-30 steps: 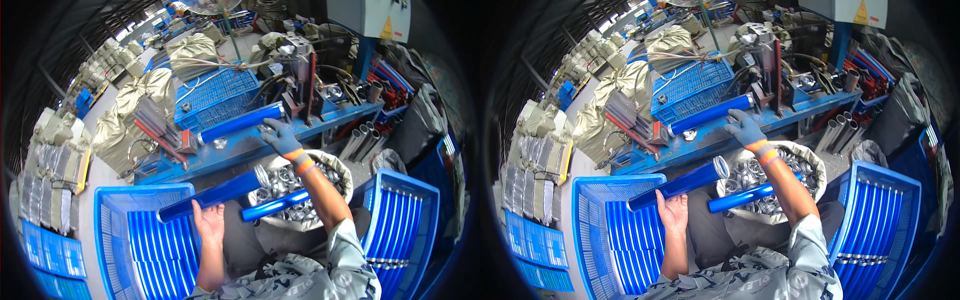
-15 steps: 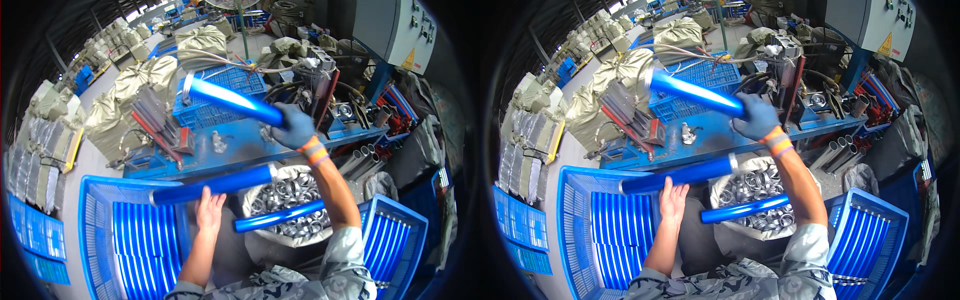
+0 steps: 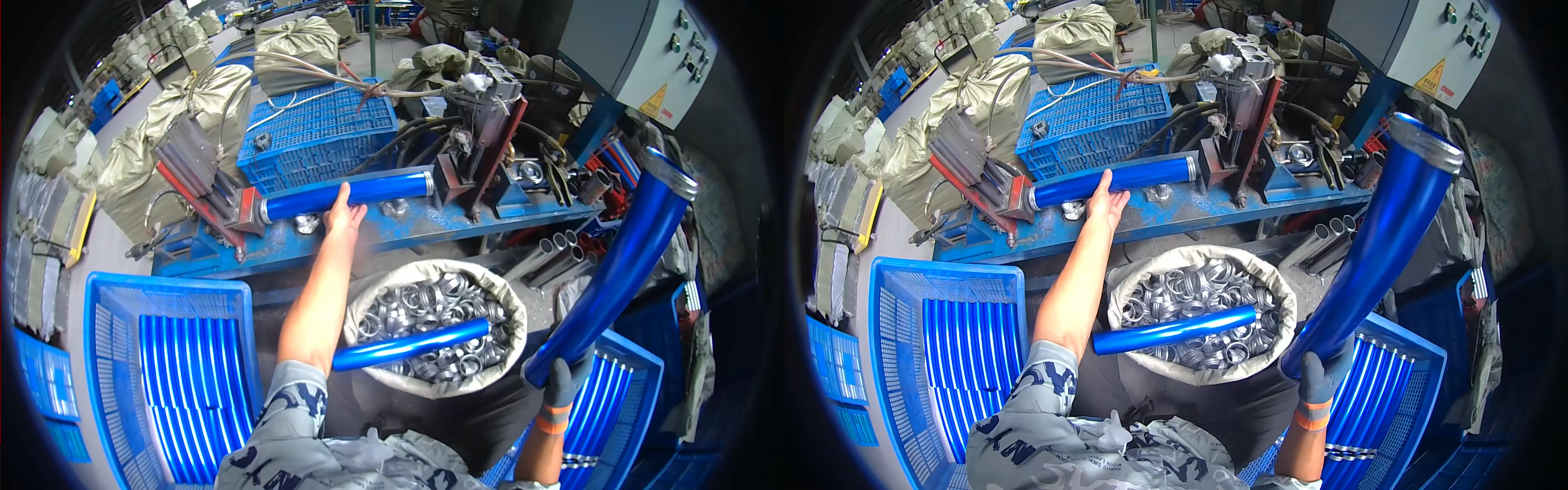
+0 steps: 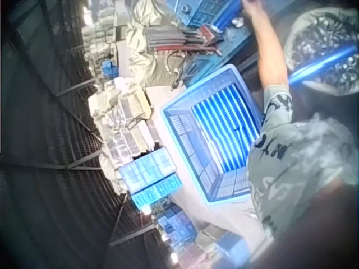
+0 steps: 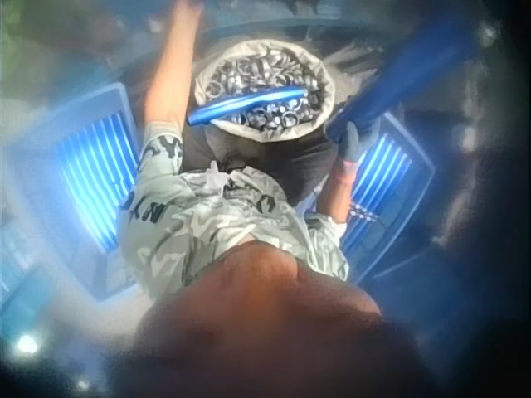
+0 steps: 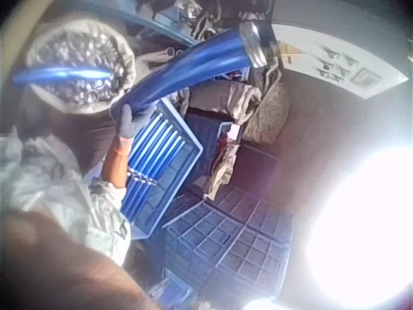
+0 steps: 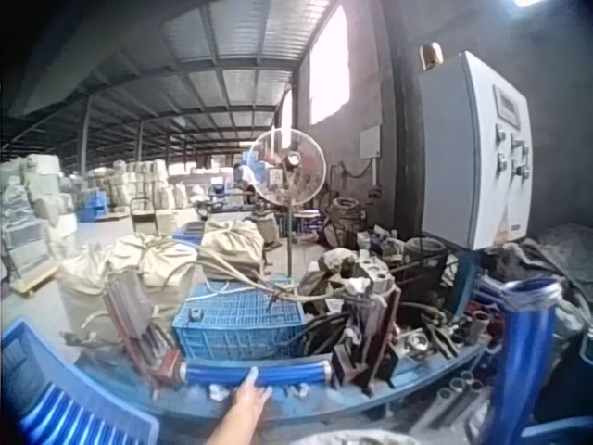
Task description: The person assembles metal rings onto blue metal tubes by hand, then places the assembled units into a blue plastic crate.
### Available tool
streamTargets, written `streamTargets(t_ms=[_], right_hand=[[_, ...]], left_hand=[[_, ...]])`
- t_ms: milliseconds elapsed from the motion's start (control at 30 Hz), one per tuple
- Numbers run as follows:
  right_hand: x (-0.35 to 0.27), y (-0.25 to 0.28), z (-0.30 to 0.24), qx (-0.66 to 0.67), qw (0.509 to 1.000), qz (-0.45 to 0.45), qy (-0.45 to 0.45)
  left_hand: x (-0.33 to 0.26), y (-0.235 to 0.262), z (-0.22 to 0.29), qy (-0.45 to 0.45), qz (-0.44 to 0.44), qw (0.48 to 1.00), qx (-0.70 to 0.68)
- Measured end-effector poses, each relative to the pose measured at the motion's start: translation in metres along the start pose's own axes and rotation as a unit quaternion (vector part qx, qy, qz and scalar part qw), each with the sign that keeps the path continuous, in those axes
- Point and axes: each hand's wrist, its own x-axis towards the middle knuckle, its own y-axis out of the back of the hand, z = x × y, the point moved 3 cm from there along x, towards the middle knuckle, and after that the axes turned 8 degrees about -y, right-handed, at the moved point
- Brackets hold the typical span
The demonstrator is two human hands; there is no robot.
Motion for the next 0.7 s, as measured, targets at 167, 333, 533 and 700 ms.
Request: streamTargets(t_ms=[167,333,533,700], right_hand=[[-0.019,-0.003,-0.002,0.024,0.998,-0.051,-0.041],[-0.053,0.021,-0.002,-0.003,0.998,-0.015,-0.063],[-0.152,0.173,-0.039,-0.177,0.97,0.165,0.018],[-0.247,0.266,-0.067,-0.47,0.84,0.166,-0.214]], left_hand=[[0.001,0.017,0.011,0.019,0.005,0.999,0.038],[-0.101,0.048,-0.007,-0.035,-0.119,0.966,0.228],[-0.358,0.053,-0.054,-0.199,-0.582,0.543,0.572],[-0.356,0.099,-0.055,-0.281,-0.566,0.44,0.638]])
